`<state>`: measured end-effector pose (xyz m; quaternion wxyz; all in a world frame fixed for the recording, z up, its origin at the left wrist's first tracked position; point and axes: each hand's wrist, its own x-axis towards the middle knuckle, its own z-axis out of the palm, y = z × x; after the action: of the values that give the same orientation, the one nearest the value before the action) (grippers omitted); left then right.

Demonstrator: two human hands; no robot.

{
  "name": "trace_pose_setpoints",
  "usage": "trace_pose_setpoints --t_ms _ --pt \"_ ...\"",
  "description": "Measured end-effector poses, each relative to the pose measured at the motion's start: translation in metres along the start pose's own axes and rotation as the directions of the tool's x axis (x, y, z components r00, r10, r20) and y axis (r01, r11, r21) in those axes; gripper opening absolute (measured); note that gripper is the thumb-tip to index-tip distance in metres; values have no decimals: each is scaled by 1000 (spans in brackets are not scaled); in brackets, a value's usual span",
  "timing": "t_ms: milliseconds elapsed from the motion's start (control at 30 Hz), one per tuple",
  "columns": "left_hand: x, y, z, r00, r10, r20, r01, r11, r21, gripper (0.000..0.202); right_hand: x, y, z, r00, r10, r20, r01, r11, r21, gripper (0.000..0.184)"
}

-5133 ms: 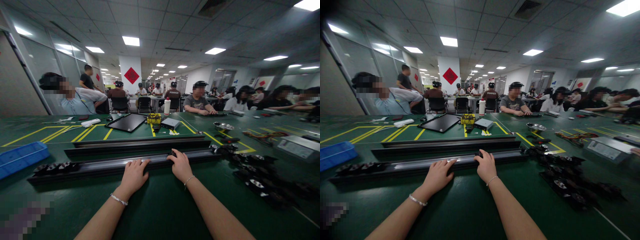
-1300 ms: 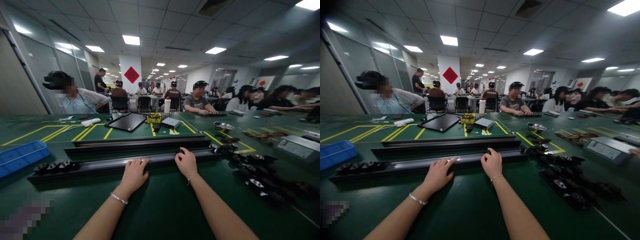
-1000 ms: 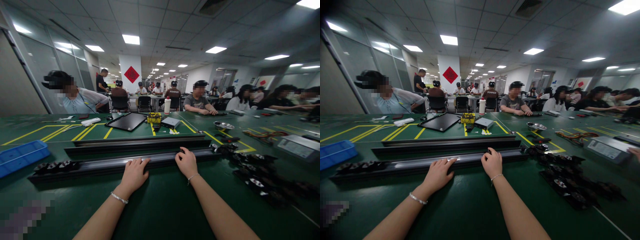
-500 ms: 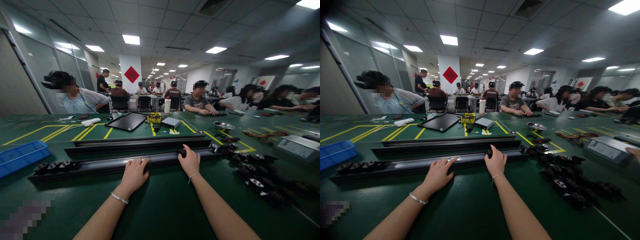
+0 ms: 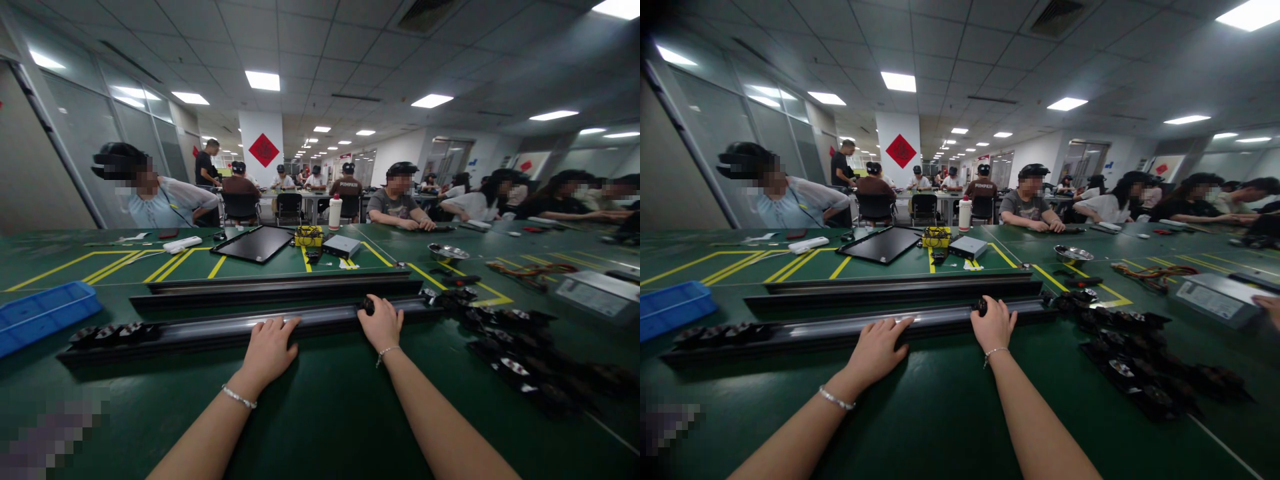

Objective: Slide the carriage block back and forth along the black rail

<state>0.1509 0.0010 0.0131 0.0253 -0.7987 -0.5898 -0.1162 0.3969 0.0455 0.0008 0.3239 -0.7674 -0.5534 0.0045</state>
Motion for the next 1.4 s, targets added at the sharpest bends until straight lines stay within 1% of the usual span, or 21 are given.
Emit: trace_pose_setpoints --t_ms 267,433,700,1000,1400 --pt "1 -3 5 999 18 -40 -17 1000 4 50 0 -1 0 1000 20 -2 -20 1000 9 47" --pt "0 -2 3 1000 5 -18 -5 1000 3 50 1 -1 -2 1000 29 7 -29 999 15 51" --pt "0 1 -3 1000 -8 21 8 1000 -4 51 1 0 -6 999 41 15 -42 999 11 51" --pt "0 -2 2 1000 8 -15 -8 1000 7 51 4 1 -3 999 39 21 -39 999 27 53" --pt "0 0 -1 1000 5 2 -5 1000 2 50 5 3 -7 998 43 37 -44 999 10 53"
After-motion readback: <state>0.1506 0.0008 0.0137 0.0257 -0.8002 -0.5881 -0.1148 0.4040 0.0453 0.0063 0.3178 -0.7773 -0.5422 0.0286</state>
